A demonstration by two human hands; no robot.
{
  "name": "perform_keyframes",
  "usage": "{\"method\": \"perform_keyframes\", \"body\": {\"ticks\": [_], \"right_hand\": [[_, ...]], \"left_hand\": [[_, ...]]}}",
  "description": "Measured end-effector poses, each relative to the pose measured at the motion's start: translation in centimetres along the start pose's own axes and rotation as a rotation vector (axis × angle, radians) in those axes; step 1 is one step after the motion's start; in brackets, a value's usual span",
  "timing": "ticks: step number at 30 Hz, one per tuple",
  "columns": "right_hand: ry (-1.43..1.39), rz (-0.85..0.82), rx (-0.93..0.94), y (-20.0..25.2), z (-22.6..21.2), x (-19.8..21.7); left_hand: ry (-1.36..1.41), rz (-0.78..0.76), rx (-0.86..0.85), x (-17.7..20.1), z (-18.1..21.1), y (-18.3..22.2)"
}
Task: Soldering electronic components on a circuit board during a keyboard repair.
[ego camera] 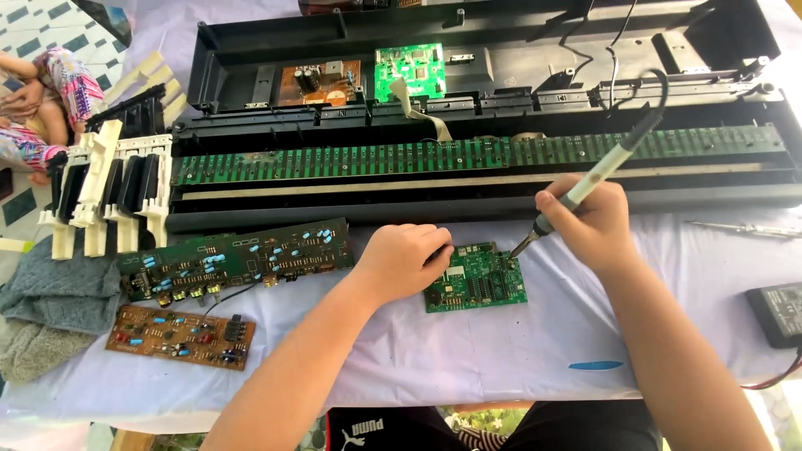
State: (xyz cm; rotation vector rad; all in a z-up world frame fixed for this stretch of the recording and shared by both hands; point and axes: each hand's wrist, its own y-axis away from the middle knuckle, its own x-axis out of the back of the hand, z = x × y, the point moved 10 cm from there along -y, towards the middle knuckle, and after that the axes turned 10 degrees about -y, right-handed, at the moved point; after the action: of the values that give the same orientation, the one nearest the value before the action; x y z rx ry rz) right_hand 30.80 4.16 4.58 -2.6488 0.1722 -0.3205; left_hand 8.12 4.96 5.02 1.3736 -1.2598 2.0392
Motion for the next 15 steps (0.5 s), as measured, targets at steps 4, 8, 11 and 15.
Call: {"method": "perform_keyframes", "body": {"ticks": [4, 8, 11, 15], "right_hand": [[-0.058, 0.068, 0.209, 1.1, -2.4, 0.0], [-0.087, 0.053, 0.212, 1.7, -3.2, -1.9], [-0.075, -0.004, 0.177, 1.6, -3.6, -3.6], [-0.093, -0.021, 0.149, 1.7, -3.0, -3.8]], "left_hand": [[0.025, 0.003, 0.006, 0.0, 0.2, 0.0], [0.028, -0.003, 0.007, 0.1, 0.0, 0.3], [0.032, -0.002, -0.010, 0.0, 0.2, 0.3], [0.030, -0.010, -0.010, -0.1, 0.2, 0.3]]}}
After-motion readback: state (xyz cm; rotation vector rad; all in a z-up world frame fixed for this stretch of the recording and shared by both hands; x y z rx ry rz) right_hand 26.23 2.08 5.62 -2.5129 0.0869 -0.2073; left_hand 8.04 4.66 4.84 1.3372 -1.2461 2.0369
